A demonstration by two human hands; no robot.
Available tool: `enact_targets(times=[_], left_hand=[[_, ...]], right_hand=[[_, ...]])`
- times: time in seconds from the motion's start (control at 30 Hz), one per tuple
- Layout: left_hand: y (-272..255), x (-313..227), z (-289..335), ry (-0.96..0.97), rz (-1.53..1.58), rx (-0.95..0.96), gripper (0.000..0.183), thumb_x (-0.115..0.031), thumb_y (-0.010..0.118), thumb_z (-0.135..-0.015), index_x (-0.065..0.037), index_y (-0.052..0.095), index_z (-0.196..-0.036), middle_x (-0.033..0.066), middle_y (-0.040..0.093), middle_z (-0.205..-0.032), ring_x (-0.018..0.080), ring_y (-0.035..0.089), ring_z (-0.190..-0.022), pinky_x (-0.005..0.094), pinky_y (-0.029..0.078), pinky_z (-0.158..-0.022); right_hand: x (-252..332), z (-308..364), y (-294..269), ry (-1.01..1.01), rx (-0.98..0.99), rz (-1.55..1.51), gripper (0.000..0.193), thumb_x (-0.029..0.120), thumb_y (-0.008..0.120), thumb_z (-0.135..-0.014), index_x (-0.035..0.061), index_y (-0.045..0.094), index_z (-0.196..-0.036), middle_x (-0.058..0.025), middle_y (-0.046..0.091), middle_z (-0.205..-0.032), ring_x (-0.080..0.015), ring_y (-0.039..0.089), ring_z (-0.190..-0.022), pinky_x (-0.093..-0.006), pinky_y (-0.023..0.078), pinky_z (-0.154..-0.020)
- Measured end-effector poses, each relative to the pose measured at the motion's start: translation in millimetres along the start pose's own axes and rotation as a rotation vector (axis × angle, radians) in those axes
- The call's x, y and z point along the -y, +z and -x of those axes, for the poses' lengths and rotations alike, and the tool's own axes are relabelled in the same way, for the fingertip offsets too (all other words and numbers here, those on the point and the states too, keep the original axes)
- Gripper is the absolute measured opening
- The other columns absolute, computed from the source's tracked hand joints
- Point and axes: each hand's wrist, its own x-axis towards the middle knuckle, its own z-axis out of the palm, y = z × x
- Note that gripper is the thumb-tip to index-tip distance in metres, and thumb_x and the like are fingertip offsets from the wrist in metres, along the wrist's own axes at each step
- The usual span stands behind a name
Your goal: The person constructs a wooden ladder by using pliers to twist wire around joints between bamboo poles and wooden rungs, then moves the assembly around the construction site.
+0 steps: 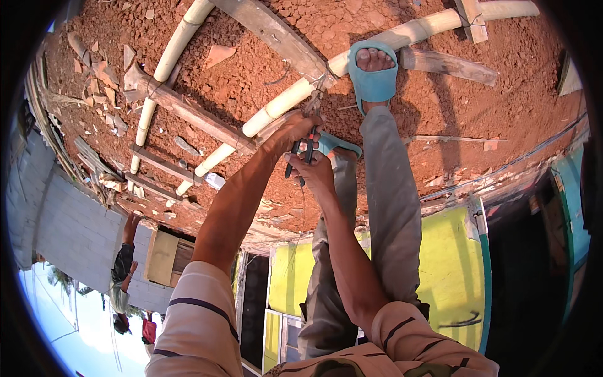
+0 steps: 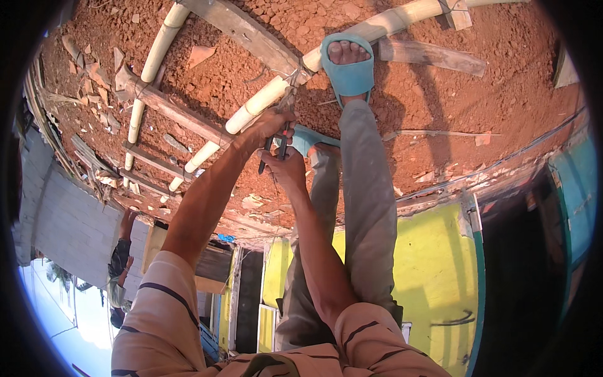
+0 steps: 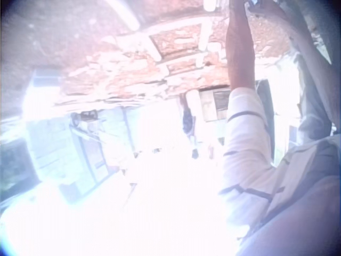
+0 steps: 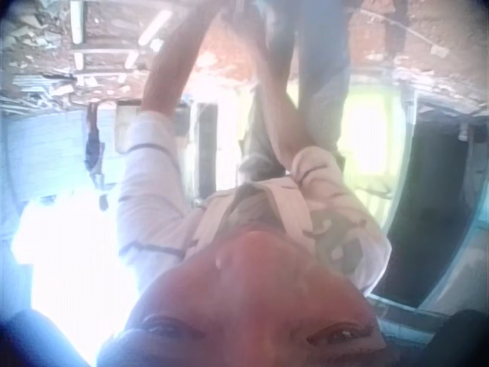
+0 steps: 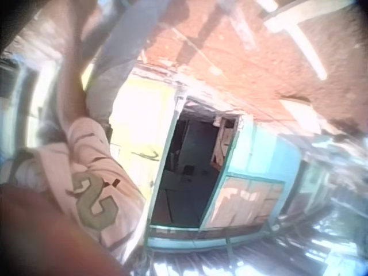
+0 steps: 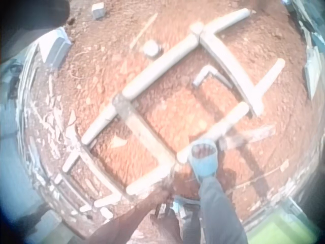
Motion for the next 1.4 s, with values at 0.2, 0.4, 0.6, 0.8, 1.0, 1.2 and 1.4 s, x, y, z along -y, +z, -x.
enact_targets(times=[0.2, 0.4, 0.6, 0.8, 1.0, 1.2, 1.4], left_hand=[[58.6, -2.6, -6.5, 0.059, 0.114, -0.323, 0.025, -0.021, 0.056, -0.086, 0.001, 0.059, -0.074, 0.0092, 0.057, -0.062, 0.0194, 0.058, -0.052, 0.0337, 0.050, -0.051], [51.9, 60.5, -63.2, 0.258, -0.194, -0.691, 0.035, -0.024, 0.052, -0.087, 0.003, 0.061, -0.065, 0.0136, 0.062, -0.057, 0.0236, 0.063, -0.051, 0.0371, 0.052, -0.051], [60.9, 63.7, -70.6, 0.385, -0.388, -0.722, 0.040, -0.028, 0.050, -0.086, 0.002, 0.062, -0.063, 0.0143, 0.063, -0.057, 0.0270, 0.067, -0.059, 0.0375, 0.054, -0.061], [41.9, 74.9, -66.1, 0.442, -0.465, -0.771, 0.039, -0.030, 0.052, -0.084, 0.001, 0.064, -0.066, 0.0153, 0.063, -0.058, 0.0285, 0.067, -0.062, 0.0392, 0.053, -0.068], [55.9, 27.5, -30.9, 0.373, -0.674, -0.580, 0.040, -0.034, 0.057, -0.084, 0.001, 0.065, -0.066, 0.0151, 0.062, -0.058, 0.0258, 0.065, -0.058, 0.0367, 0.051, -0.062], [-9.3, -10.0, 42.3, -0.102, 0.192, 0.125, 0.034, -0.038, 0.065, -0.088, -0.005, 0.061, -0.090, 0.0076, 0.061, -0.074, 0.0156, 0.059, -0.064, 0.0288, 0.049, -0.058], [15.6, 4.1, 1.7, 0.077, 0.370, 0.157, 0.027, -0.031, 0.060, -0.091, -0.006, 0.054, -0.082, 0.0056, 0.056, -0.067, 0.0176, 0.058, -0.059, 0.0303, 0.050, -0.056]], right_hand=[[-2.2, -0.7, -23.5, -0.310, -0.526, 0.792, 0.044, 0.013, 0.063, -0.083, -0.0052, 0.046, -0.119, -0.0264, 0.058, -0.106, -0.0416, 0.057, -0.098, -0.0481, 0.047, -0.081], [-11.9, -8.9, -41.7, -0.420, -0.481, 0.753, 0.035, 0.014, 0.064, -0.083, -0.0011, 0.056, -0.113, -0.0272, 0.064, -0.090, -0.0439, 0.062, -0.084, -0.0517, 0.048, -0.071], [-34.1, -31.3, -62.8, -0.538, -0.485, 0.713, 0.032, 0.011, 0.066, -0.078, 0.0005, 0.059, -0.107, -0.0255, 0.063, -0.085, -0.0418, 0.063, -0.080, -0.0486, 0.049, -0.067], [-16.2, -12.8, -30.0, -0.501, -0.534, 0.831, 0.033, 0.011, 0.066, -0.079, 0.0018, 0.057, -0.109, -0.0256, 0.063, -0.086, -0.0417, 0.062, -0.081, -0.0485, 0.049, -0.066], [-40.1, -24.1, -37.1, -0.470, -0.448, 0.388, 0.024, 0.015, 0.065, -0.084, 0.0031, 0.055, -0.102, -0.0164, 0.064, -0.082, -0.0282, 0.063, -0.068, -0.0397, 0.048, -0.058], [-0.5, 3.8, 3.4, 0.205, 0.463, -1.040, 0.007, 0.013, 0.056, -0.094, 0.0090, 0.055, -0.100, 0.0031, 0.044, -0.069, -0.0059, 0.039, -0.057, -0.0220, 0.031, -0.049], [1.6, 2.6, -25.0, 0.194, 0.429, -0.905, 0.018, 0.019, 0.060, -0.093, 0.0065, 0.059, -0.106, -0.0026, 0.063, -0.082, -0.0131, 0.061, -0.070, -0.0288, 0.052, -0.061]])
